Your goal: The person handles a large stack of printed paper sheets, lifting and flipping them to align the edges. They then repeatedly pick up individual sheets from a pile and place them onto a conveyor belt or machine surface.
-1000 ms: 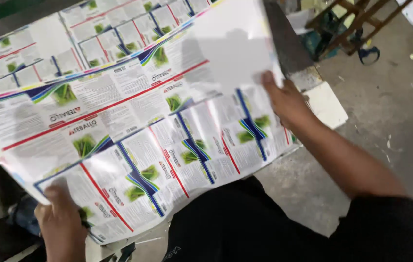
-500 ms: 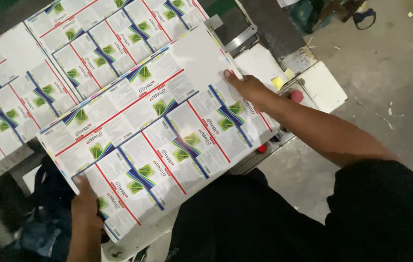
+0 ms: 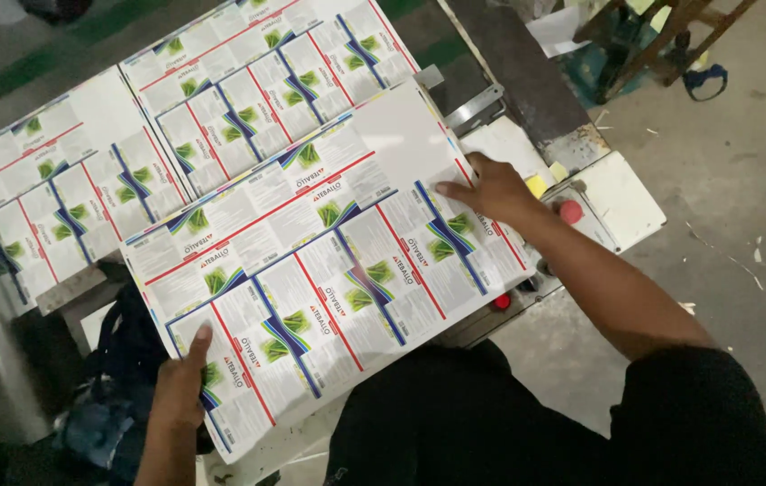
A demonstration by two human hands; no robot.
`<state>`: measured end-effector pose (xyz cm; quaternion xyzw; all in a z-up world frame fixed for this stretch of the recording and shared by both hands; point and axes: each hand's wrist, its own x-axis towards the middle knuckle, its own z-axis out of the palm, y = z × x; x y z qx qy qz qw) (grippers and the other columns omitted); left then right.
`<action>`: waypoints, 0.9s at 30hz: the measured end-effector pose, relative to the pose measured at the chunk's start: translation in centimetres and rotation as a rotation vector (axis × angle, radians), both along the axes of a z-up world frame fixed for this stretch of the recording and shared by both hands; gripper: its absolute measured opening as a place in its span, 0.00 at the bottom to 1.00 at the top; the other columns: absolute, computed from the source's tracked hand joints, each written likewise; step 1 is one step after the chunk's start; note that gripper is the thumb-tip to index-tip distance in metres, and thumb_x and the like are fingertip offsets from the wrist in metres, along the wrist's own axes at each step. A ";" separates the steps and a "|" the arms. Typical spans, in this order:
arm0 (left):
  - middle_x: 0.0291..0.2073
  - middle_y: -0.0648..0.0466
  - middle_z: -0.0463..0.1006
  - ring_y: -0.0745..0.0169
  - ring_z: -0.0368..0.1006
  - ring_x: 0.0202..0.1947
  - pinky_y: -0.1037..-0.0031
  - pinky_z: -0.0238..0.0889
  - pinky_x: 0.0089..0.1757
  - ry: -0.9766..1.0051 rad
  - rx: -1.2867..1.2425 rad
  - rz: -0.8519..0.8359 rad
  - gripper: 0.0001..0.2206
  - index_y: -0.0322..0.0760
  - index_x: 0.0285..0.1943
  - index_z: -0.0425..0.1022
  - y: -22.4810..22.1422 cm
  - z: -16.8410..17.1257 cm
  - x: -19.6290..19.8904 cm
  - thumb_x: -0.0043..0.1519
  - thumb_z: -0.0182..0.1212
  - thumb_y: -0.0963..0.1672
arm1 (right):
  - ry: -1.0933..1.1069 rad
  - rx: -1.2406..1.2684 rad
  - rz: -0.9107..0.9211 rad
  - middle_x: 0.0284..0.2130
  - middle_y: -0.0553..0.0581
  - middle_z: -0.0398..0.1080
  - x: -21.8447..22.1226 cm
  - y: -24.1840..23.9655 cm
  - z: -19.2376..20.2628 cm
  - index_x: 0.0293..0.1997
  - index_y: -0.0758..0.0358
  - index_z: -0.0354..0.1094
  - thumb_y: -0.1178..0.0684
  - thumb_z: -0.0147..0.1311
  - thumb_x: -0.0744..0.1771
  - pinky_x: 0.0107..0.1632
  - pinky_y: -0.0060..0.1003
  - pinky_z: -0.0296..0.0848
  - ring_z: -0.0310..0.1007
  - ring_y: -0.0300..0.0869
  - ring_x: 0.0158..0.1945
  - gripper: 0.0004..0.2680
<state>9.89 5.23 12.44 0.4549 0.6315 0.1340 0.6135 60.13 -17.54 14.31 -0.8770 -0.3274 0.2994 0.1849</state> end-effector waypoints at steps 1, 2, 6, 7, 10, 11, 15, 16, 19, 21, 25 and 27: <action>0.42 0.41 0.83 0.54 0.79 0.37 0.64 0.71 0.37 0.145 0.064 -0.058 0.21 0.24 0.54 0.77 -0.1 0.6 0.4 0.64 0.65 0.50 | -0.021 0.011 -0.040 0.40 0.66 0.78 -0.3 0.0 0.2 0.56 0.64 0.68 0.26 0.57 0.63 0.50 0.48 0.75 0.80 0.57 0.45 0.28; 0.42 0.41 0.83 0.54 0.79 0.37 0.64 0.71 0.37 0.139 0.072 -0.054 0.21 0.24 0.54 0.77 -0.5 1.8 1.2 0.64 0.65 0.50 | -0.026 0.019 -0.037 0.40 0.66 0.78 -0.2 -0.2 -0.1 0.56 0.64 0.68 0.26 0.57 0.63 0.50 0.48 0.75 0.80 0.57 0.45 0.28; 0.34 0.41 0.83 0.54 0.76 0.32 0.64 0.67 0.35 0.337 0.275 -0.215 0.25 0.24 0.49 0.82 -1.4 3.4 2.3 0.61 0.65 0.54 | -0.069 0.042 -0.080 0.40 0.69 0.76 0.2 -0.3 -1.4 0.52 0.65 0.64 0.27 0.55 0.64 0.49 0.52 0.74 0.77 0.61 0.46 0.27; 0.33 0.42 0.83 0.54 0.76 0.32 0.64 0.68 0.36 0.345 0.290 -0.244 0.27 0.25 0.49 0.81 -1.3 3.0 2.0 0.60 0.64 0.56 | -0.048 0.060 -0.097 0.41 0.69 0.76 0.0 -0.6 -2.0 0.51 0.65 0.63 0.27 0.55 0.64 0.50 0.52 0.73 0.77 0.61 0.47 0.27; 0.34 0.37 0.84 0.47 0.81 0.36 0.61 0.71 0.40 0.478 0.239 -0.336 0.33 0.22 0.47 0.82 0.0 1.0 0.7 0.61 0.60 0.60 | -0.092 0.059 -0.070 0.43 0.70 0.75 0.2 -0.7 -3.2 0.51 0.67 0.62 0.27 0.54 0.65 0.51 0.53 0.72 0.75 0.61 0.49 0.27; 0.34 0.37 0.84 0.47 0.81 0.36 0.61 0.71 0.40 0.480 0.240 -0.331 0.33 0.22 0.47 0.82 0.6 0.3 -0.1 0.61 0.60 0.60 | -0.091 0.062 -0.065 0.43 0.70 0.75 0.2 -0.9 -3.2 0.51 0.67 0.62 0.27 0.54 0.65 0.51 0.53 0.72 0.75 0.61 0.49 0.27; 0.40 0.30 0.82 0.35 0.77 0.44 0.56 0.67 0.47 0.701 0.319 -0.477 0.37 0.22 0.46 0.84 3.8 -2.5 -3.9 0.66 0.52 0.63 | -0.109 0.081 -0.033 0.43 0.70 0.74 -0.1 -1.4 -3.1 0.50 0.68 0.61 0.25 0.52 0.66 0.51 0.54 0.72 0.75 0.62 0.49 0.28; 0.42 0.29 0.80 0.32 0.74 0.48 0.54 0.64 0.49 0.779 0.392 -0.536 0.38 0.24 0.47 0.84 4.6 -3.2 -4.9 0.68 0.48 0.64 | -0.102 0.099 -0.038 0.43 0.70 0.74 -0.2 -1.7 -3.0 0.50 0.68 0.61 0.25 0.52 0.66 0.50 0.54 0.72 0.75 0.62 0.49 0.28; 0.44 0.28 0.79 0.29 0.73 0.52 0.52 0.63 0.52 0.846 0.472 -0.566 0.38 0.27 0.47 0.85 3.6 -2.8 -5.4 0.69 0.46 0.64 | -0.097 0.108 -0.038 0.41 0.70 0.75 0.2 -1.6 -3.5 0.50 0.68 0.61 0.25 0.52 0.66 0.49 0.54 0.73 0.76 0.61 0.47 0.29; 0.43 0.28 0.80 0.32 0.74 0.51 0.54 0.64 0.52 0.775 0.469 -0.485 0.37 0.26 0.47 0.85 1.0 -2.1 -4.9 0.67 0.49 0.64 | -0.082 0.119 -0.029 0.41 0.69 0.75 0.6 -1.7 -3.8 0.51 0.68 0.62 0.25 0.53 0.65 0.49 0.53 0.73 0.76 0.61 0.47 0.28; 0.39 0.31 0.82 0.36 0.80 0.43 0.55 0.68 0.47 0.551 0.353 -0.206 0.34 0.26 0.48 0.81 -5.3 1.7 -0.5 0.61 0.56 0.63 | 0.135 0.113 -0.115 0.42 0.70 0.75 -0.6 -2.3 2.0 0.59 0.63 0.63 0.27 0.51 0.65 0.49 0.55 0.74 0.77 0.62 0.47 0.27; 0.38 0.32 0.82 0.36 0.79 0.41 0.54 0.68 0.45 0.550 0.369 -0.135 0.34 0.26 0.46 0.82 -4.7 -0.5 -0.9 0.62 0.55 0.63 | 0.144 0.157 -0.130 0.49 0.68 0.73 1.4 -3.3 -1.6 0.67 0.60 0.59 0.26 0.48 0.67 0.53 0.51 0.71 0.74 0.59 0.53 0.29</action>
